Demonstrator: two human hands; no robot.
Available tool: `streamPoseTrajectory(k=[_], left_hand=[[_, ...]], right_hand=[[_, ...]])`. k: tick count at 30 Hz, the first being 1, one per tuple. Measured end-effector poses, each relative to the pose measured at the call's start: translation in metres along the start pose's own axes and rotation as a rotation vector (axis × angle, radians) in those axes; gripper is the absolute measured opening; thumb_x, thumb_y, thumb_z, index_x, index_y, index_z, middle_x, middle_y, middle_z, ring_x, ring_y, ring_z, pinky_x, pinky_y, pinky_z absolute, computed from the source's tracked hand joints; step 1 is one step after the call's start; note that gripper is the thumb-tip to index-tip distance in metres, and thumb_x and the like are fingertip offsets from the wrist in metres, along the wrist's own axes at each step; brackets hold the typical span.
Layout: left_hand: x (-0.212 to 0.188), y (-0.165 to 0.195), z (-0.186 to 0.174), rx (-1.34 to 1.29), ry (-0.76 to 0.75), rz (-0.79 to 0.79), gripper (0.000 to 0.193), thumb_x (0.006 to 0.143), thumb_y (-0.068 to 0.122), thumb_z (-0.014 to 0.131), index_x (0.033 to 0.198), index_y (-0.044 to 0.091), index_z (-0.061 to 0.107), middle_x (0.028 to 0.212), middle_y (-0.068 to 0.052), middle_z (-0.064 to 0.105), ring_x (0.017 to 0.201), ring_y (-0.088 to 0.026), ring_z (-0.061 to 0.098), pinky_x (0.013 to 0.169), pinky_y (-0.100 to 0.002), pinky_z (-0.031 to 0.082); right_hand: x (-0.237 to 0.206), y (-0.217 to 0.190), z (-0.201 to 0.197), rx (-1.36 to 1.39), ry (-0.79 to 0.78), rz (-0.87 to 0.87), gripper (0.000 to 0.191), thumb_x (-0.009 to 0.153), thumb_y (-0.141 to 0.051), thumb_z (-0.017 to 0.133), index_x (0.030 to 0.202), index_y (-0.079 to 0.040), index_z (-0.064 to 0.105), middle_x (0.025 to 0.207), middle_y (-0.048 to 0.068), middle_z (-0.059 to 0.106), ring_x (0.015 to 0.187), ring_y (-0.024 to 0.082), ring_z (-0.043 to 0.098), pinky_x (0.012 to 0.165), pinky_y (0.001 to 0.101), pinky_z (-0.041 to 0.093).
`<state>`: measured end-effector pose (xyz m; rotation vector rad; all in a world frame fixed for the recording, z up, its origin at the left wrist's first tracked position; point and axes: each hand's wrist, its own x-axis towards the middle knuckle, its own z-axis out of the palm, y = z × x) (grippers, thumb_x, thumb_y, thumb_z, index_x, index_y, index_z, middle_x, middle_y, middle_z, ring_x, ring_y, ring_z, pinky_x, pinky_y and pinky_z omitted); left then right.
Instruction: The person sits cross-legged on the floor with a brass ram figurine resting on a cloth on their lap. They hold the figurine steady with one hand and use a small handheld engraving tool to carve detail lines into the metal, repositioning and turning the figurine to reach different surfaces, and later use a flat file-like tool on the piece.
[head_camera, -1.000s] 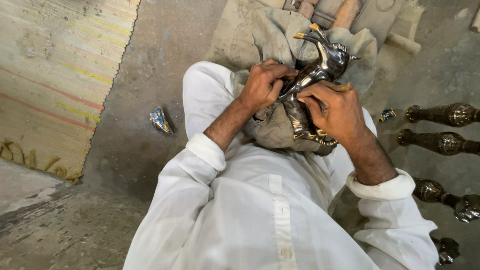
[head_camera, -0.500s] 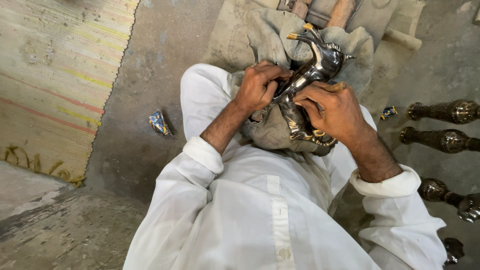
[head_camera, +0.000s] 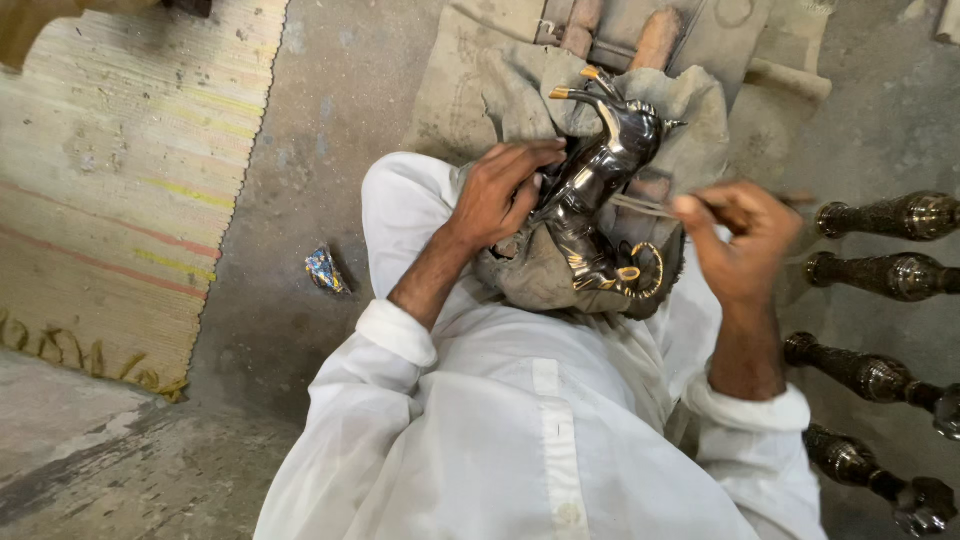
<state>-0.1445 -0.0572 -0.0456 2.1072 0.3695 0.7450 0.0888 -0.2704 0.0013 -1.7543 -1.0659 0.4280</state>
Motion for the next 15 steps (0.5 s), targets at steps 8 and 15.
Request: streamPoseTrajectory(k=[8,15], left_hand=[[-0.024,-0.006,-0.031,0.188,-0.104,0.164,0.047,0.101,0.049,0.062,0.109,0.003,0.063,0.148,-0.014,0.052,0.142,-0.035,0.047,0.123,-0.056,0.030],[-0.025,-0.013,-0.019,0.274,-0.083,0.186,0.050,0.091,0.056,0.063,0.097,0.006,0.061,0.129,-0.007,0.063,0.132,-0.028,0.057,0.124,-0.057,0.032]], right_hand=[[-0.086,0.012,0.029,0.124,-0.127,0.052,0.021,0.098,-0.015,0.073,0.094,0.005,0.070,0.078,0.008,0.071,0.073,0.011,0.071,0.066,0.0238,0.055],[-0.079,-0.012,0.037,0.039,0.006,0.160,0.022,0.105,-0.013,0.064,0.094,0.005,0.071,0.075,0.007,0.072,0.065,0.010,0.069,0.057,0.0240,0.051]])
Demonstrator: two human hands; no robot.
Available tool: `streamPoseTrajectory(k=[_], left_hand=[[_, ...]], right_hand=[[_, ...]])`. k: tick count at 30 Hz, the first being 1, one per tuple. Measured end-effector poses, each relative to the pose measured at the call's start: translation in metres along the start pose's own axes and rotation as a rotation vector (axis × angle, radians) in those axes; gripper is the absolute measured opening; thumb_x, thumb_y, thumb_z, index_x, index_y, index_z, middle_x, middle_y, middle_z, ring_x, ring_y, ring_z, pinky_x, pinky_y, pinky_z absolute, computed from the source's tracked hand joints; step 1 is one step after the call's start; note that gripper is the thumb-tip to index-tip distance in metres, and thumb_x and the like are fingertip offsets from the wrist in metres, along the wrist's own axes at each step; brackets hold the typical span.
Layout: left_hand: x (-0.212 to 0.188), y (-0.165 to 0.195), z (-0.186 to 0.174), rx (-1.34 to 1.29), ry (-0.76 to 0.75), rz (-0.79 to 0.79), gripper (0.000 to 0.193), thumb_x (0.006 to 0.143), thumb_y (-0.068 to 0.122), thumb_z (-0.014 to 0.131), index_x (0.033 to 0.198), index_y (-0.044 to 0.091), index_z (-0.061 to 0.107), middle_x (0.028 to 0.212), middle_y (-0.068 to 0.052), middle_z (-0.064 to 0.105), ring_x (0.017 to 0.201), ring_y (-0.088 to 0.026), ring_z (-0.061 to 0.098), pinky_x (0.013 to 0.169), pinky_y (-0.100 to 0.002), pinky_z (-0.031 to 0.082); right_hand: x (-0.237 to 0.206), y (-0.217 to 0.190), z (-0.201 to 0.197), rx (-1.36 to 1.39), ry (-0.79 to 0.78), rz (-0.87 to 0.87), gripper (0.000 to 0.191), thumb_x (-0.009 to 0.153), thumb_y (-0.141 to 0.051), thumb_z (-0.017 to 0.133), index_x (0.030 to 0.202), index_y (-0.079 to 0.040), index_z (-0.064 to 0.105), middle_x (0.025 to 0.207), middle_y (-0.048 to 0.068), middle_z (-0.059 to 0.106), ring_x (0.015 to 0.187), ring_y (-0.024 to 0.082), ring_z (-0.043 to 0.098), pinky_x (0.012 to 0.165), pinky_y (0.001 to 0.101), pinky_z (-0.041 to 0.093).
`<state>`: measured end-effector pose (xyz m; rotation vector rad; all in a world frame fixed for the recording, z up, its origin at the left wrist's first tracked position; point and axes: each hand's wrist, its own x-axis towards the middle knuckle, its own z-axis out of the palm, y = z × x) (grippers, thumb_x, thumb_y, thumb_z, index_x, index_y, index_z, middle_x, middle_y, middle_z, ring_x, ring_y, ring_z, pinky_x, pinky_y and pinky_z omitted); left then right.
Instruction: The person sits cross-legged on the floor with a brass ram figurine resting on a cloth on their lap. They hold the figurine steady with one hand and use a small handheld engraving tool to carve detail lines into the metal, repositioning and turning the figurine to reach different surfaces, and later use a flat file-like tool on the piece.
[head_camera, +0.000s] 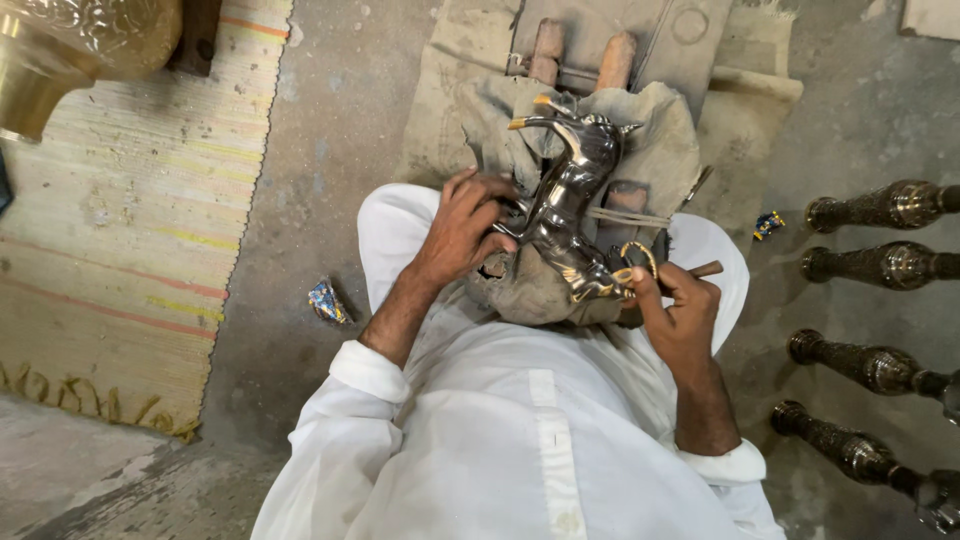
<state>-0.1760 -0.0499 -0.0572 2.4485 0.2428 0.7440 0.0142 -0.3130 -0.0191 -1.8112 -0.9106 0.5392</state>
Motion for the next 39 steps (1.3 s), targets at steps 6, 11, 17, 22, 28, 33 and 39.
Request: streamPoseTrajectory(k=[6,11,17,22,28,33,39], left_hand=[[0.025,0.041,-0.028,0.076,0.125,0.128,0.053,0.083,0.060,0.071,0.086,0.007,0.061,0.098,-0.005,0.066,0.088,-0.023,0.065,0.078,-0.038,0.055],[0.061,0.083,-0.073,0.285,0.024,0.280,0.054,0.089,0.061,0.075,0.081,0.010,0.062,0.075,-0.003,0.061,0.049,-0.017,0.058,0.044,-0.034,0.047],[0.138,0.078,-0.061,0.347,-0.188,0.332,0.063,0.091,0.071,0.059,0.089,0.009,0.070,0.071,-0.004,0.067,0.048,-0.022,0.063,0.040,-0.037,0.047],[0.169,0.086,-0.031,0.416,-0.237,0.443,0.065,0.088,0.073,0.057,0.084,0.010,0.071,0.057,-0.005,0.064,0.050,-0.025,0.065,0.043,-0.040,0.048],[0.143,0.074,-0.029,0.214,0.005,0.560,0.046,0.102,0.042,0.063,0.067,0.012,0.064,0.056,-0.001,0.057,0.040,-0.017,0.048,0.038,-0.037,0.040],[0.105,0.005,-0.026,-0.063,0.266,0.421,0.023,0.094,0.018,0.058,0.076,0.005,0.064,0.075,-0.009,0.063,0.055,-0.019,0.049,0.053,-0.039,0.044],[0.055,-0.024,-0.013,-0.041,0.079,-0.143,0.033,0.104,0.033,0.065,0.092,0.002,0.070,0.088,-0.012,0.067,0.081,-0.027,0.064,0.077,-0.045,0.051]], right_hand=[[-0.002,0.020,-0.015,0.442,0.056,0.148,0.039,0.113,-0.023,0.061,0.086,0.005,0.064,0.074,0.008,0.065,0.055,0.010,0.056,0.051,0.0251,0.043],[-0.009,0.038,-0.013,0.415,-0.010,0.216,0.037,0.107,-0.027,0.055,0.096,0.004,0.073,0.086,0.008,0.070,0.076,0.012,0.060,0.073,0.0280,0.047],[-0.019,0.072,0.029,0.646,-0.256,0.365,0.031,0.097,-0.018,0.055,0.088,0.005,0.074,0.083,0.012,0.074,0.071,0.019,0.064,0.069,0.0349,0.049],[-0.030,0.091,0.045,0.918,-0.098,0.522,0.025,0.107,-0.017,0.049,0.113,0.000,0.067,0.105,0.006,0.067,0.093,0.014,0.060,0.081,0.0328,0.050],[-0.050,0.075,0.031,0.612,-0.027,0.338,0.023,0.108,-0.015,0.057,0.101,0.003,0.069,0.084,0.003,0.067,0.073,0.010,0.060,0.065,0.0276,0.051],[-0.039,0.024,0.046,0.266,0.046,0.094,0.024,0.108,-0.013,0.060,0.091,0.004,0.068,0.068,0.003,0.060,0.059,0.009,0.051,0.055,0.0274,0.044],[-0.025,-0.025,0.066,0.293,-0.081,0.102,0.024,0.101,-0.016,0.059,0.086,0.001,0.066,0.068,0.000,0.066,0.056,0.007,0.062,0.049,0.0250,0.052]])
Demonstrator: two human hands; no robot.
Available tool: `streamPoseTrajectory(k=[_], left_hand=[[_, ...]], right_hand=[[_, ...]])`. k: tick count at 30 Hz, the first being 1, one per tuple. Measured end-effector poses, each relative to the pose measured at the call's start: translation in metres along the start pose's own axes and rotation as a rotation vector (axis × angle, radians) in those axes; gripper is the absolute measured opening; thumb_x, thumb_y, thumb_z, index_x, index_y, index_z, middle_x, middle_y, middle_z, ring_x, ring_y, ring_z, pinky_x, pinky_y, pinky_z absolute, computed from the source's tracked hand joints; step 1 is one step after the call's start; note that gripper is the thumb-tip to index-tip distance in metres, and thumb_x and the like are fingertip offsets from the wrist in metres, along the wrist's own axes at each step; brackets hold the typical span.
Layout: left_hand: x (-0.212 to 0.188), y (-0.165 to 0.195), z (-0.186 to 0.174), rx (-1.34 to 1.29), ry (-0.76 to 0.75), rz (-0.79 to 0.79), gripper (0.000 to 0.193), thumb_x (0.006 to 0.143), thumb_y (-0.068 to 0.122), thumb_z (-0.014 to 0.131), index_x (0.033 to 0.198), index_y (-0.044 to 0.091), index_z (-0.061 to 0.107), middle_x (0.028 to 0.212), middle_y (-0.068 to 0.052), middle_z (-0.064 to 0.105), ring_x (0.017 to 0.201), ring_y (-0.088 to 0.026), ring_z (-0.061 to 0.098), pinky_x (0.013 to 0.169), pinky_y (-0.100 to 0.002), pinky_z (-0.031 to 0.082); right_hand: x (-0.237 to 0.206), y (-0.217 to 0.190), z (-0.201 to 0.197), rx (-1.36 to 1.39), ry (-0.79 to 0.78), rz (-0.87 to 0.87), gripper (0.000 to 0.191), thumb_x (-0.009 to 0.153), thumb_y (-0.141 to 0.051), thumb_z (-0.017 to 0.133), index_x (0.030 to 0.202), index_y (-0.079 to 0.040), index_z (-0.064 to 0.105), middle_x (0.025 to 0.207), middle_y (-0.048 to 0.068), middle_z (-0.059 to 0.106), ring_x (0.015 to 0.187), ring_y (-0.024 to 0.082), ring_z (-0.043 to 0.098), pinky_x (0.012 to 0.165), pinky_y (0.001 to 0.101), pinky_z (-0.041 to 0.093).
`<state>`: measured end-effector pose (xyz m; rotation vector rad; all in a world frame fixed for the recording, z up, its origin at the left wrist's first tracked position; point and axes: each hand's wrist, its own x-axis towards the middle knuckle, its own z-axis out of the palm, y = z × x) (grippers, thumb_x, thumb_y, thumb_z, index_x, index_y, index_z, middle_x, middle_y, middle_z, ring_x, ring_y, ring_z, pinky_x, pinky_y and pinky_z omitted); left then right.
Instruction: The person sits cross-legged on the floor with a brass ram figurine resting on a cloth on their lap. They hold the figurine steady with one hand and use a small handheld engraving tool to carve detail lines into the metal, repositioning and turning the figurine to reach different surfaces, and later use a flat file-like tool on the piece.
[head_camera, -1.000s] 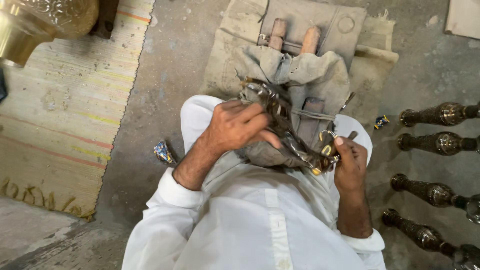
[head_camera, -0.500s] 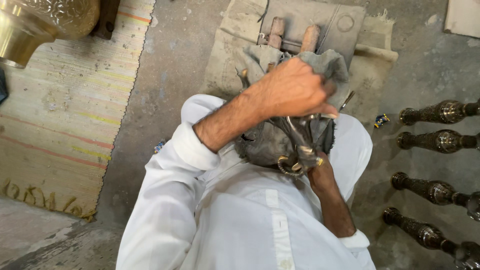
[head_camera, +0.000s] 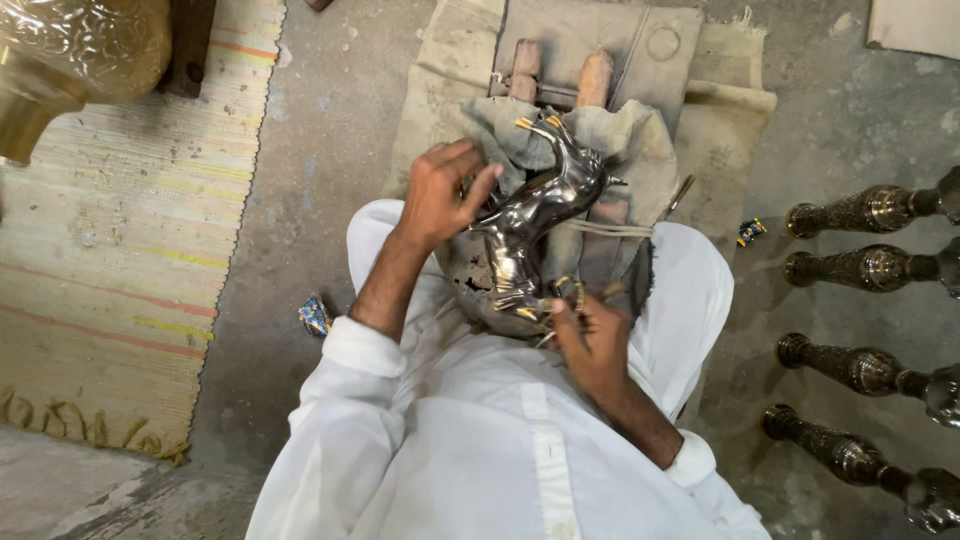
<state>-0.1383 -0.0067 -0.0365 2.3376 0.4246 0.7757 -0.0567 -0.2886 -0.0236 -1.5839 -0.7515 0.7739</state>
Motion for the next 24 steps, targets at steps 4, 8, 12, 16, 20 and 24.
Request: streamPoseTrajectory(k=[4,8,12,16,20,24], left_hand=[[-0.017,0.038,0.016,0.239,-0.014,0.063,0.058,0.088,0.052,0.076,0.119,0.004,0.067,0.109,-0.016,0.071,0.102,-0.033,0.068,0.091,-0.047,0.050],[-0.015,0.068,0.028,0.192,-0.100,-0.113,0.070,0.087,0.048,0.080,0.140,0.008,0.057,0.119,-0.014,0.072,0.102,-0.030,0.070,0.090,-0.046,0.049],[-0.010,0.073,0.026,0.204,-0.133,-0.140,0.073,0.082,0.045,0.081,0.140,0.006,0.058,0.114,-0.012,0.073,0.098,-0.030,0.071,0.088,-0.047,0.050],[-0.004,0.078,0.034,0.277,-0.165,-0.172,0.081,0.076,0.043,0.084,0.141,0.004,0.057,0.106,-0.015,0.071,0.091,-0.034,0.070,0.085,-0.048,0.052],[-0.005,0.079,0.037,0.244,-0.125,-0.221,0.080,0.073,0.043,0.085,0.140,0.007,0.059,0.103,-0.015,0.071,0.089,-0.036,0.070,0.084,-0.046,0.054],[-0.004,0.079,0.036,0.252,-0.125,-0.221,0.079,0.072,0.044,0.086,0.137,0.008,0.061,0.101,-0.014,0.072,0.086,-0.035,0.070,0.084,-0.047,0.055]], right_hand=[[0.012,0.000,-0.007,-0.291,-0.151,-0.057,0.034,0.101,-0.024,0.062,0.076,-0.002,0.068,0.057,0.001,0.066,0.048,0.009,0.065,0.045,0.0254,0.051],[0.027,-0.002,-0.043,-0.069,0.025,-0.072,0.035,0.106,-0.031,0.058,0.089,-0.002,0.068,0.073,0.004,0.068,0.062,0.011,0.070,0.055,0.0247,0.053],[0.056,-0.023,-0.068,-0.119,0.183,-0.222,0.017,0.106,-0.010,0.069,0.116,0.003,0.064,0.105,0.007,0.071,0.096,0.011,0.069,0.085,0.0245,0.055],[0.094,-0.045,-0.051,-0.239,0.234,-0.385,0.012,0.105,-0.001,0.072,0.115,0.005,0.067,0.111,0.009,0.071,0.102,0.014,0.070,0.091,0.0279,0.058],[0.127,-0.061,-0.033,-0.372,0.141,-0.393,0.011,0.101,-0.002,0.075,0.110,0.003,0.071,0.100,0.009,0.076,0.095,0.015,0.076,0.079,0.0268,0.059],[0.135,-0.069,-0.027,-0.484,0.146,-0.340,0.009,0.098,-0.002,0.075,0.106,0.002,0.071,0.094,0.011,0.078,0.082,0.015,0.078,0.067,0.0269,0.057]])
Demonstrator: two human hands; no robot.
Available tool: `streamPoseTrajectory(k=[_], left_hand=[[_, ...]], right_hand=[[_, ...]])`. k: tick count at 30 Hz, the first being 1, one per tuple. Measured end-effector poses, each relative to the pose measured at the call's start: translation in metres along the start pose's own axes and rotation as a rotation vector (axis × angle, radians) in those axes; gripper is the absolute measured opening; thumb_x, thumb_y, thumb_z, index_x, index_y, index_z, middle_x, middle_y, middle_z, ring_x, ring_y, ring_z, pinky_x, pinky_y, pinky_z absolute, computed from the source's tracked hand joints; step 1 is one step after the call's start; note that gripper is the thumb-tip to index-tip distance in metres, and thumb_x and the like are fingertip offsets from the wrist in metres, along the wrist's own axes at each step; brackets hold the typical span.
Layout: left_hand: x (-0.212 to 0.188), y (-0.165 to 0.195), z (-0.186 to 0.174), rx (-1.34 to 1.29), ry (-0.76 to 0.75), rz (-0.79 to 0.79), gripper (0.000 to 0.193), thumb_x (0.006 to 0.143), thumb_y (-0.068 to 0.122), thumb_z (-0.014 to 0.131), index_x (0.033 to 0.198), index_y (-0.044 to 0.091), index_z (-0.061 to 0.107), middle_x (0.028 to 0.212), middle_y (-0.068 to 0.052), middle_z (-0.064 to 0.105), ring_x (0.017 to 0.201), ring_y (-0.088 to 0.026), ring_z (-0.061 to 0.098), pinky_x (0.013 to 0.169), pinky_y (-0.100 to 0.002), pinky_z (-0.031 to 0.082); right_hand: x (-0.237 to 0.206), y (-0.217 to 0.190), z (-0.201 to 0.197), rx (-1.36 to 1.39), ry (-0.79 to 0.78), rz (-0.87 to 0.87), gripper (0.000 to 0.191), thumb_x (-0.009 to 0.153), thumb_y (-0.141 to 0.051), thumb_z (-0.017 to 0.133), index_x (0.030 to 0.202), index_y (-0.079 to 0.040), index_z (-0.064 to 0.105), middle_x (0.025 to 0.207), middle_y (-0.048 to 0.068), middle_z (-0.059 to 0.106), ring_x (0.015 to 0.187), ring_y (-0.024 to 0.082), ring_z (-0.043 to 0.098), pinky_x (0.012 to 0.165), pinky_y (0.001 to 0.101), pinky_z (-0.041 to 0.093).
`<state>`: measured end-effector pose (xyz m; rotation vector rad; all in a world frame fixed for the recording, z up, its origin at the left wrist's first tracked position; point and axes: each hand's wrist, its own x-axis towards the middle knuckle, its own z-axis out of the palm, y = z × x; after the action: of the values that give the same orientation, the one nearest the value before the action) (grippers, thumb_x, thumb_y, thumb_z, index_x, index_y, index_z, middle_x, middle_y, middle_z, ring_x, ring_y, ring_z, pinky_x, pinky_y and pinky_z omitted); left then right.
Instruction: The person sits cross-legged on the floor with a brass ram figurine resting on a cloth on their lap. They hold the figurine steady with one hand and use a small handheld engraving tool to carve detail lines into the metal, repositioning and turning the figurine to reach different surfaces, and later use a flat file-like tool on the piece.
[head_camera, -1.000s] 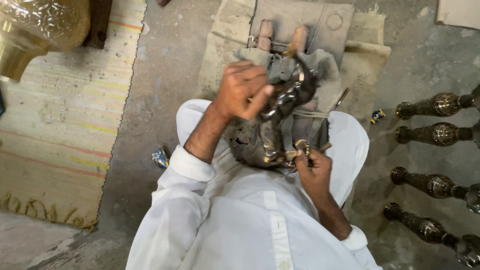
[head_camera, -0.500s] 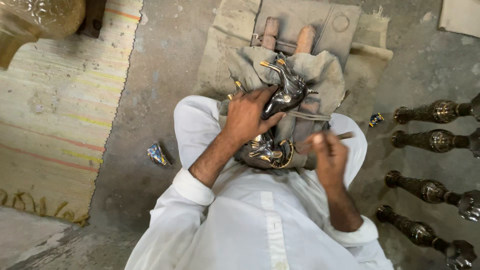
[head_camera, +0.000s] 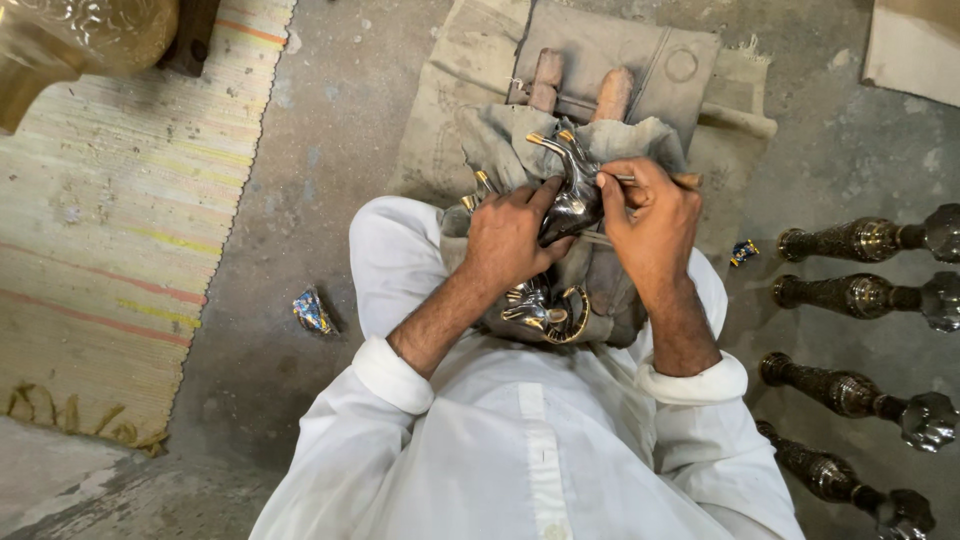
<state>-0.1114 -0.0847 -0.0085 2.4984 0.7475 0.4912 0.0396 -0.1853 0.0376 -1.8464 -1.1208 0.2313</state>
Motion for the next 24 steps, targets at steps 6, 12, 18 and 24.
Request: streamPoseTrajectory(k=[6,12,18,24], left_hand=[[0.0008,0.0020,-0.0027,-0.018,-0.015,-0.005,0.079,0.072,0.045,0.086,0.138,0.009,0.061,0.101,-0.014,0.073,0.084,-0.035,0.071,0.083,-0.047,0.055],[0.0011,0.0026,-0.0030,-0.010,-0.059,-0.028,0.080,0.072,0.046,0.085,0.139,0.011,0.060,0.101,-0.013,0.074,0.082,-0.034,0.071,0.082,-0.047,0.055],[0.0017,0.0046,-0.0034,-0.024,-0.055,-0.037,0.080,0.070,0.045,0.085,0.139,0.011,0.061,0.100,-0.013,0.075,0.081,-0.034,0.072,0.081,-0.046,0.056],[0.0021,0.0048,-0.0045,-0.042,-0.049,-0.048,0.077,0.071,0.043,0.085,0.138,0.011,0.062,0.096,-0.013,0.074,0.080,-0.034,0.072,0.078,-0.045,0.057]], right_hand=[[0.0032,-0.0037,0.0021,-0.063,0.013,0.007,0.009,0.097,-0.002,0.074,0.105,0.001,0.072,0.095,0.011,0.078,0.080,0.018,0.079,0.068,0.0292,0.058],[0.0033,-0.0061,0.0009,-0.100,-0.014,0.052,0.008,0.095,-0.002,0.075,0.103,0.000,0.074,0.094,0.010,0.079,0.077,0.018,0.079,0.064,0.0290,0.058],[-0.0021,-0.0077,-0.0033,-0.088,-0.024,-0.043,0.009,0.095,0.000,0.077,0.102,0.002,0.073,0.097,0.011,0.077,0.083,0.019,0.079,0.064,0.0276,0.059],[-0.0007,-0.0049,-0.0066,-0.095,-0.066,-0.055,0.009,0.094,0.001,0.077,0.103,0.000,0.073,0.096,0.011,0.077,0.083,0.018,0.079,0.064,0.0278,0.058]])
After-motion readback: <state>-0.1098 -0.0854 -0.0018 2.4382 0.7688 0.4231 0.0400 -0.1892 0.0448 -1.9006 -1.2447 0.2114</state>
